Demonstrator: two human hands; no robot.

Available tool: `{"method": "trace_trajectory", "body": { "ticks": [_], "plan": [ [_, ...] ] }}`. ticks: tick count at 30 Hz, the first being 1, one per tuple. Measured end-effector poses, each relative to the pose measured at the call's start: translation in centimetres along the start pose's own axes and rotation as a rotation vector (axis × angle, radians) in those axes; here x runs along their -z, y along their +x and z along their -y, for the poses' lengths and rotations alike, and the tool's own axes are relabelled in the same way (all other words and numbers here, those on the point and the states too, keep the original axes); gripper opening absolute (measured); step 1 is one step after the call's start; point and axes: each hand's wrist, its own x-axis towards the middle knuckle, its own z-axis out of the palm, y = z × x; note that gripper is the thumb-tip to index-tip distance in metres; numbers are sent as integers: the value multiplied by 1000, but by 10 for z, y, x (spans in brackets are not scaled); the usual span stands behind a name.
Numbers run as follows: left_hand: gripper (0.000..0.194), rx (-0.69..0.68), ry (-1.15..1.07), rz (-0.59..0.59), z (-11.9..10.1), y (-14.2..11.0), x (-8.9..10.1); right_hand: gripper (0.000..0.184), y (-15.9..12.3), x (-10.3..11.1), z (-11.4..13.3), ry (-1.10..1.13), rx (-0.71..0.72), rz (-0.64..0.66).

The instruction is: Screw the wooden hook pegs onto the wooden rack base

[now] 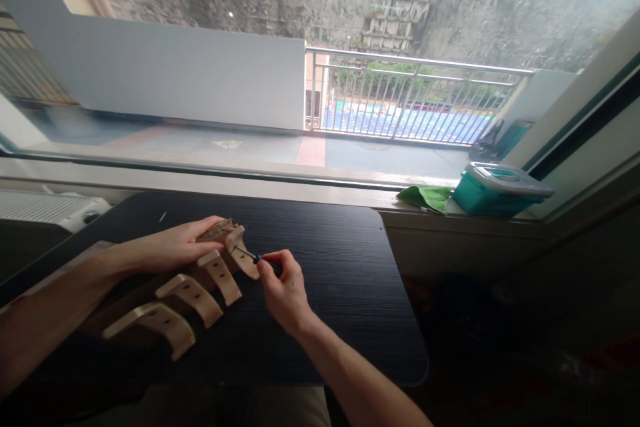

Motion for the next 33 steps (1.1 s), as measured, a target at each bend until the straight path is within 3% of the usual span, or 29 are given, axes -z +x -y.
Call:
{"method": "trace_trajectory", "body": {
  "ticks": [3,5,9,12,15,18,22,25,31,33],
  "plan": [
    [61,6,15,-14,0,0,0,22,-2,-1,0,38,-45,14],
    [62,6,33,-22,-1,0,0,23,-3,5,2,-88,3,60],
    [64,6,49,-37,0,0,0,33,-4,20,6,-619,381,123],
    [64,-5,51,-37,1,0,1,18,-1,27,7,-871,649,123],
    [62,-13,52,-36,3,1,0,14,5,27,6,-945,766,106],
    [58,-26,48,-39,4,2,-1,12,9,24,2,-946,782,98],
    [56,-23,56,-55,4,2,-2,14,6,18,-4,-829,724,78],
    [56,-2,58,-54,3,2,-2,17,0,12,-6,-621,592,80],
    [59,-17,39,-62,4,1,-1,23,-1,3,-3,-55,-45,96],
    [58,-18,49,-62,4,1,-1,27,1,3,-1,50,-142,141]
  ]
}}
